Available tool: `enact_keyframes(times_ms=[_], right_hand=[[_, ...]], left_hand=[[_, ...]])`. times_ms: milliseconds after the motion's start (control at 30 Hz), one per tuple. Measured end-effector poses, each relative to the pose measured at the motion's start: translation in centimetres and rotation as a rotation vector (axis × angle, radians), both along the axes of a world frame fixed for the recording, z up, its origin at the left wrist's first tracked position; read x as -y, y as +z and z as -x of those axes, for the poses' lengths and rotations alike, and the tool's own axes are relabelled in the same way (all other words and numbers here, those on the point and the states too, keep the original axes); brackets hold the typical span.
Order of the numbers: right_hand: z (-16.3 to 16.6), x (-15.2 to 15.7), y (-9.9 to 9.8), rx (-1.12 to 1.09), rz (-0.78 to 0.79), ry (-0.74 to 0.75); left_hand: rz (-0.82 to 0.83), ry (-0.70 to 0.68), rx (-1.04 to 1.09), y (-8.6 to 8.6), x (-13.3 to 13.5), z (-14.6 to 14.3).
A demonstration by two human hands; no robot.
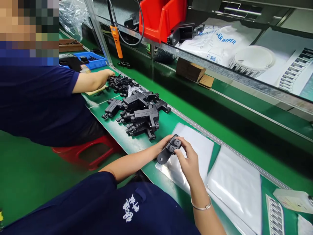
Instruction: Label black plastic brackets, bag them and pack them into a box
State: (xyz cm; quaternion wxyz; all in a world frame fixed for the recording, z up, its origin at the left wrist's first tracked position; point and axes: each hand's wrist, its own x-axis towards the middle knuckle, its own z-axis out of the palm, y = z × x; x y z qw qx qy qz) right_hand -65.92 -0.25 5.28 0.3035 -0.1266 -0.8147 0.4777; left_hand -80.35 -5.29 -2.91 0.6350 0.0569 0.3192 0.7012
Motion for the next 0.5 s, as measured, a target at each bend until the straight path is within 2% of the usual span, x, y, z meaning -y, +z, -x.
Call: enact_keyframes(times_ms=[200, 333, 400, 467, 500], right_hand=[[0.0, 0.3, 1.4, -0.026, -0.17, -0.025], [-0.3, 0.7, 1.8, -0.093, -0.112, -0.096], [-0.7, 0.7, 2.0, -0.121, -0.087, -0.121], [-1.1, 0.8, 2.3, -0.125, -0.107, -0.112], [-1.3, 0.8, 2.4, -0.118, -0.131, -0.094]], left_hand=[[0.002, -0.101, -0.172, 0.1, 0.2, 0.1], [0.014, -0.062, -0.242, 0.5, 0.6, -0.6], [-0.039, 0.075, -0.369, 1.9, 1.8, -1.1], [-0.151, 0.199, -0.606, 4.2, 3.7, -1.4], [-0.217, 0.208, -0.759, 5.5, 4.7, -1.5]])
